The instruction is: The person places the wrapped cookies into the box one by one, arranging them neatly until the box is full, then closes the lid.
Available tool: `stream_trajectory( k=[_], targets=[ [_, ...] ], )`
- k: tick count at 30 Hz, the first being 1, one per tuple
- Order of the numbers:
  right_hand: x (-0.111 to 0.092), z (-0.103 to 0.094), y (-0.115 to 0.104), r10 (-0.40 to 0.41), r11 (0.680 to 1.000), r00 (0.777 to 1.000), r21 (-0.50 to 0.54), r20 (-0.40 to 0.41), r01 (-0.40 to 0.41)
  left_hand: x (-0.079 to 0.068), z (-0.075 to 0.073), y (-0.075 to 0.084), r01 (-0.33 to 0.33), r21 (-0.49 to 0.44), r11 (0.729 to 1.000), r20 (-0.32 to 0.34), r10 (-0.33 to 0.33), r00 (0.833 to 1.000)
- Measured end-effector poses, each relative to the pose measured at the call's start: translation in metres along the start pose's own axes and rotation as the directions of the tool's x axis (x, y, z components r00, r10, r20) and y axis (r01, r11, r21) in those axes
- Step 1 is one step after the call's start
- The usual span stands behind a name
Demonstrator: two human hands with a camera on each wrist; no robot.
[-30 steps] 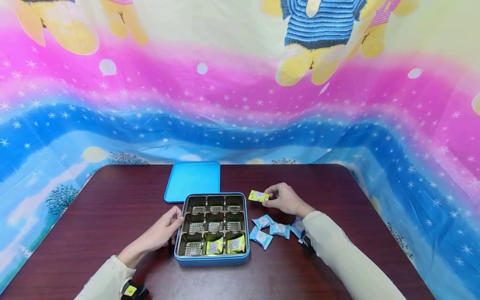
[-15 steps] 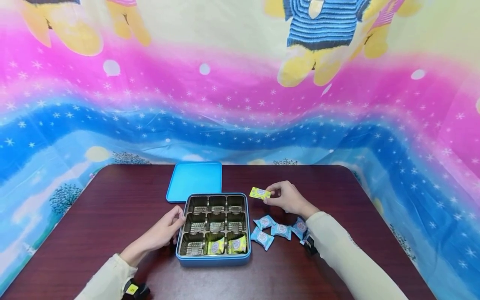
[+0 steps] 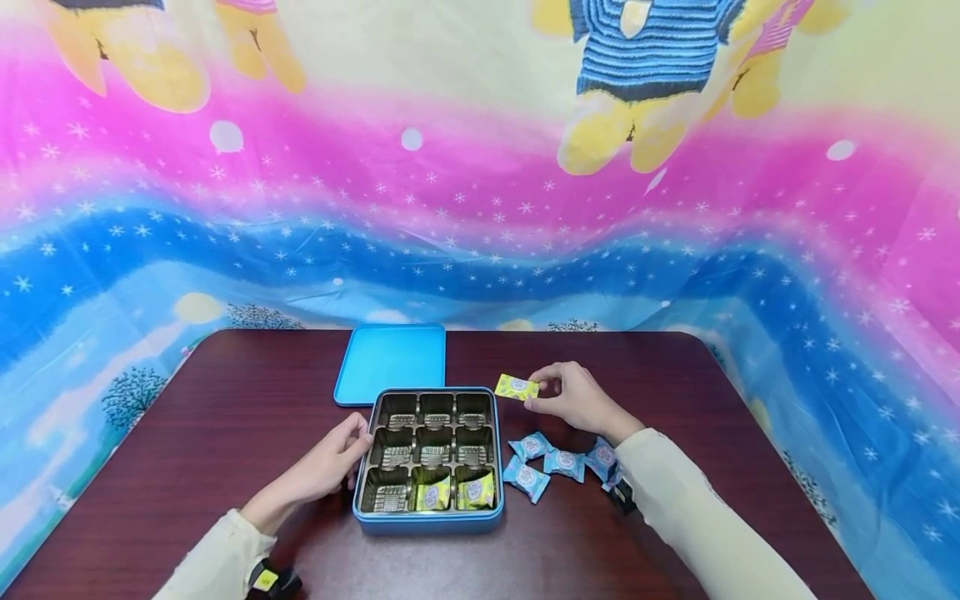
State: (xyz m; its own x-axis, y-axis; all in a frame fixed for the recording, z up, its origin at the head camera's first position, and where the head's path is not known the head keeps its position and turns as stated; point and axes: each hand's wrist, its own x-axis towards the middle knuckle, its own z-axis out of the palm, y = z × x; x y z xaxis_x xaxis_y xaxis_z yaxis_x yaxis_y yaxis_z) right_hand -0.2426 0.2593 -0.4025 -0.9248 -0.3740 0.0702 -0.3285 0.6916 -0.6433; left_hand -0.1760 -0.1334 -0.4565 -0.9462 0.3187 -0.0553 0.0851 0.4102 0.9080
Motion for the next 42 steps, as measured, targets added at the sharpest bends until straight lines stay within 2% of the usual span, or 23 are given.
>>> stream_trajectory(
  k=[22, 32, 42],
  targets=[
    [-0.013, 0.007, -0.032, -0.095, 0.995, 0.995, -0.029, 0.044, 0.096, 0.0, 0.001, -0.001, -0.015, -0.003, 1.0, 0.008, 0.015, 1.0],
    [-0.021, 0.019, -0.042, -0.075, 0.996, 0.995, -0.037, 0.068, 0.078, 0.0, 0.001, -0.002, -0.019, -0.001, 1.0, 0.017, 0.019, 1.0],
    [-0.026, 0.026, -0.053, -0.11, 0.99, 0.99, -0.079, 0.085, 0.117, 0.0, 0.0, -0.001, -0.02, 0.003, 1.0, 0.012, 0.02, 1.0]
  ],
)
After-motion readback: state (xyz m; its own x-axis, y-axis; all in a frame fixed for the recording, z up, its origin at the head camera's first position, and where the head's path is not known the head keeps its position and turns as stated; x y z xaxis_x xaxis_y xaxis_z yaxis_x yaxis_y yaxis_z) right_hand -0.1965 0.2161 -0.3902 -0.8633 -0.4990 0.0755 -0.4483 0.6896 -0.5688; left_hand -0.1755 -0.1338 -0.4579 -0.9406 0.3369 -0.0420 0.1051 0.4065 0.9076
